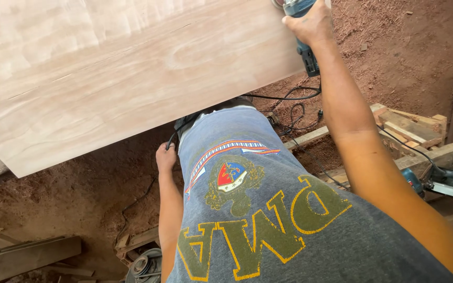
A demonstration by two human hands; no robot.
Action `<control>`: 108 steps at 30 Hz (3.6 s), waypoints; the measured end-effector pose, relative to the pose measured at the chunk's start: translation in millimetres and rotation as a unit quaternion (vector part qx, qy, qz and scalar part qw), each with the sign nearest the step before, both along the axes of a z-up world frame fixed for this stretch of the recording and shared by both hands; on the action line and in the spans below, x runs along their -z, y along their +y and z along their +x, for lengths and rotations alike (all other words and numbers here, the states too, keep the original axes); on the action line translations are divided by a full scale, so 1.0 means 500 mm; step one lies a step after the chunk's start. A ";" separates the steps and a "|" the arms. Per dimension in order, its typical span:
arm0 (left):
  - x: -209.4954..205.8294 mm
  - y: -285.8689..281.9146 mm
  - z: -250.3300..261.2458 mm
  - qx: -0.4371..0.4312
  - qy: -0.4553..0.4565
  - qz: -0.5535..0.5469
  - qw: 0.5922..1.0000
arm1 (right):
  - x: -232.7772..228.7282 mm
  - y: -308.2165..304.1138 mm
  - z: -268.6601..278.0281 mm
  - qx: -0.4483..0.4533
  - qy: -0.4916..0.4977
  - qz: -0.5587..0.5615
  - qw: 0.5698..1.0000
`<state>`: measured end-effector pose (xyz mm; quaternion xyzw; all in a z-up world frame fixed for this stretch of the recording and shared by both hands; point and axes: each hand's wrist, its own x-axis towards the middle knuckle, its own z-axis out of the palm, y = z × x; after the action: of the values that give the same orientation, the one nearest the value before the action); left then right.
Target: The person uses an electric sander to smooth the surface of a large wooden plank resting on a workbench. They move the sander across the wood in various directions while holding the plank steady with their left hand.
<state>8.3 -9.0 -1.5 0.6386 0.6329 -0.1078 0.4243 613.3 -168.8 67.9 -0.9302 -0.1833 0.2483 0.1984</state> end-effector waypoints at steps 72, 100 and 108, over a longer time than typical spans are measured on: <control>-0.007 -0.008 -0.188 -0.092 -0.020 -0.031 0.995 | -0.046 0.272 -0.441 -0.155 0.078 -0.044 0.984; 0.011 0.029 -0.134 -0.012 -0.027 -0.042 0.999 | -0.036 0.133 -0.271 0.017 0.049 -0.005 0.999; -0.010 0.037 -0.134 -0.060 -0.039 -0.046 0.996 | -0.047 0.002 -0.162 0.240 0.076 0.029 0.967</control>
<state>-58.4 9.6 3.4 0.5834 0.6474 -0.0860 0.4829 532.1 -167.5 91.6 -0.9194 0.0541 0.2575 0.2925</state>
